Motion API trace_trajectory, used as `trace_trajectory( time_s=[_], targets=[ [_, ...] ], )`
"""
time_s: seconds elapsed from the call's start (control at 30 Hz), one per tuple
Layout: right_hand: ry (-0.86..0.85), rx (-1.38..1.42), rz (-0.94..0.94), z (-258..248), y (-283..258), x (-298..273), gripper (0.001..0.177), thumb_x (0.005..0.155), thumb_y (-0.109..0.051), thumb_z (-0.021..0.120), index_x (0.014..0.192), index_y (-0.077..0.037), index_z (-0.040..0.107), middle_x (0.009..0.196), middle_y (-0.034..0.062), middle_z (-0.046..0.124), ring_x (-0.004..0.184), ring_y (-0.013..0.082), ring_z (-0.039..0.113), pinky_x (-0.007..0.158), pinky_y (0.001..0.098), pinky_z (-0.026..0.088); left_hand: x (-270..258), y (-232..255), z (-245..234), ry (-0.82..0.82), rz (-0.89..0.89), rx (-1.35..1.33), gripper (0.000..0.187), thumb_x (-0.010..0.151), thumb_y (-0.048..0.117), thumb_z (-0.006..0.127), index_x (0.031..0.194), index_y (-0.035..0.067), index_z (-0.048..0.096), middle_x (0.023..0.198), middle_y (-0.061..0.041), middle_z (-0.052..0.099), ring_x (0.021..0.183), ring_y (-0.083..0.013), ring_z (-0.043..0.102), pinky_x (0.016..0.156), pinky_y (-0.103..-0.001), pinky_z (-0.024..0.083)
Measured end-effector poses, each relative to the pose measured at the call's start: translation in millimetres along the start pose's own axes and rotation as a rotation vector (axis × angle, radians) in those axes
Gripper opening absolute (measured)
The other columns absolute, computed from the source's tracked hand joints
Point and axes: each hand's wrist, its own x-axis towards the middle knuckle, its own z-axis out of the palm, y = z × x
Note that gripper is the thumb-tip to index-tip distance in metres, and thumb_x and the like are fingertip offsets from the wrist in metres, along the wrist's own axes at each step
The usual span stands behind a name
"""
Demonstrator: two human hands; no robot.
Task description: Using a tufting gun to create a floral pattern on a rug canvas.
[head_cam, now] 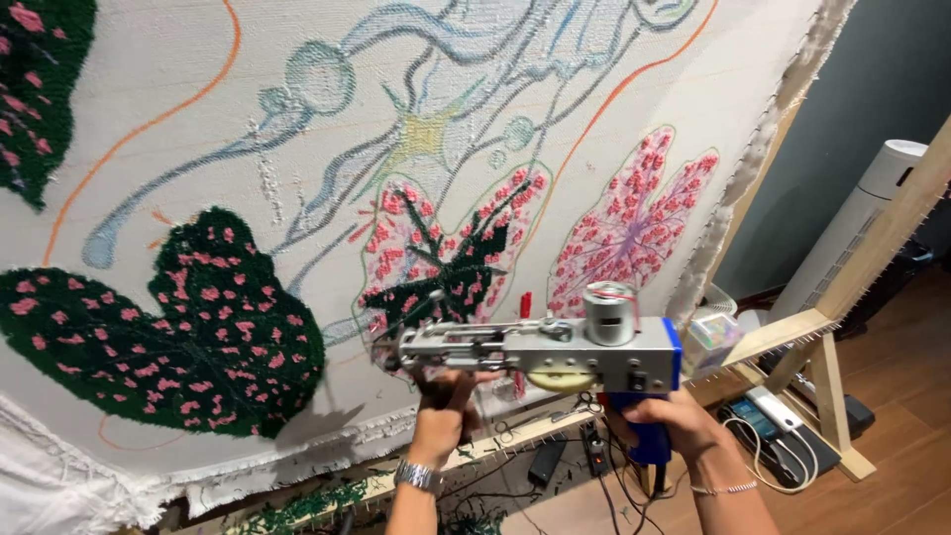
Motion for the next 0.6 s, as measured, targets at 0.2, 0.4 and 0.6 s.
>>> trace_trajectory(
  time_s=[0.2, 0.4, 0.6],
  targets=[
    [-0.321, -0.407, 0.109, 93, -65, 59, 0.086, 0.07, -0.057, 0.081, 0.135, -0.007, 0.055, 0.12, 0.0104, 0.072, 0.109, 0.0219, 0.072, 0.092, 0.0361, 0.059, -43, -24, -52, 0.25, 0.03, -0.178, 0.037, 0.103, 0.03, 0.049, 0.112, 0.008, 0.077, 0.056, 0.0, 0.056, 0.041, -0.0097, 0.049, 0.039, -0.026, 0.042],
    [0.062, -0.508, -0.258, 140, -87, 145, 0.043, 0.095, -0.036, 0.07, 0.116, 0.001, 0.074, 0.103, 0.0106, 0.078, 0.096, 0.0188, 0.072, 0.088, 0.0342, 0.058, -73, -75, -110, 0.501, 0.137, -0.026, 0.033, 0.11, 0.013, 0.05, 0.112, -0.004, 0.079, 0.058, -0.012, 0.057, 0.04, -0.0118, 0.04, 0.038, -0.029, 0.032],
    [0.329, -1.038, -0.547, 172, -71, 200, 0.024, 0.089, -0.024, 0.078, 0.095, -0.001, 0.076, 0.086, 0.0083, 0.078, 0.076, 0.0177, 0.075, 0.07, 0.0309, 0.06, -86, -72, -104, 0.707, 0.22, -0.29, 0.035, 0.097, 0.009, 0.051, 0.131, 0.007, 0.055, 0.103, -0.018, 0.075, 0.037, -0.0093, 0.04, 0.033, -0.026, 0.032]
  ],
)
